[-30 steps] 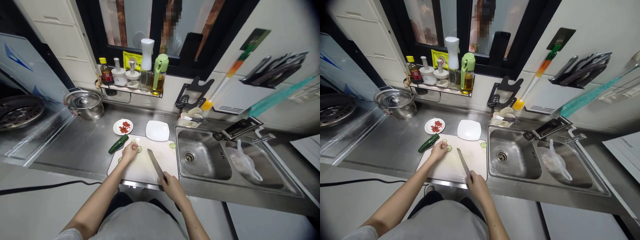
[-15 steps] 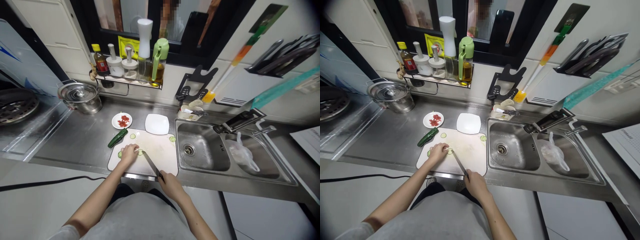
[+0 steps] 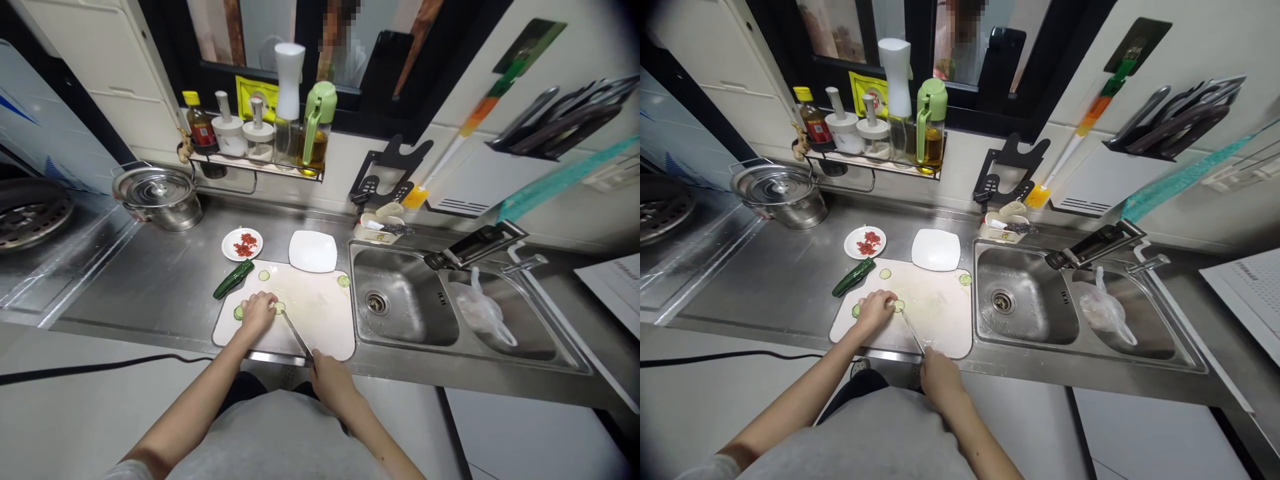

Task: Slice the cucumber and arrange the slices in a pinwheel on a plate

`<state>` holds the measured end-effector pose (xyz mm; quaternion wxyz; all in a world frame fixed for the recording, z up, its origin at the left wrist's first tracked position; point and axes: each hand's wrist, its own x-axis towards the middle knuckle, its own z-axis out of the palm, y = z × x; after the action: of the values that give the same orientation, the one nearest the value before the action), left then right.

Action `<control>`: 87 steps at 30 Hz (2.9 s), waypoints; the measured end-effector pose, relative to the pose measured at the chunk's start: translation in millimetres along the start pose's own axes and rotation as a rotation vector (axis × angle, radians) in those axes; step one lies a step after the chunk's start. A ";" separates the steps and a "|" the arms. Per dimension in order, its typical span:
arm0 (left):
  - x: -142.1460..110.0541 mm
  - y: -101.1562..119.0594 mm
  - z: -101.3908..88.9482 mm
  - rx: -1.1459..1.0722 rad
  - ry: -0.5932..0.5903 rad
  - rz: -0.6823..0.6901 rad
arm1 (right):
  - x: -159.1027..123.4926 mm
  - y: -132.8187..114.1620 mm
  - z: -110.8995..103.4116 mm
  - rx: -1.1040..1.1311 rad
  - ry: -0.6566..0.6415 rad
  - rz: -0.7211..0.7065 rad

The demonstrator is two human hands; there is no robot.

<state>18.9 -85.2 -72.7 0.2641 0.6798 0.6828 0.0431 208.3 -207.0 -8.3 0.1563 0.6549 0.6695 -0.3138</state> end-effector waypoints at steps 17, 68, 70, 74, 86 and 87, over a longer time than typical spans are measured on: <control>2.8 -1.7 -1.0 -0.017 -0.014 0.002 | 14.7 -9.7 -3.8 0.006 0.029 0.000; -15.9 -54.2 -43.8 -0.219 0.108 -0.188 | 38.1 36.7 -8.4 0.201 0.199 0.089; -16.6 -64.3 -42.3 -0.187 0.107 -0.224 | 39.2 36.6 -9.2 0.198 0.197 0.097; -19.2 -71.5 -39.2 -0.083 0.131 -0.239 | 41.3 36.7 -11.4 0.188 0.201 0.099; -18.8 -64.0 -41.1 0.001 0.206 -0.180 | 37.3 38.2 -9.8 0.214 0.213 0.063; -16.8 -61.7 -40.7 -0.005 0.214 -0.164 | 36.5 38.3 -9.7 0.219 0.215 0.062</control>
<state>-55.1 -93.4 -58.6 0.1943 0.6126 0.7602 0.0953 244.1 -174.6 -31.9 0.0209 0.7184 0.6235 -0.3079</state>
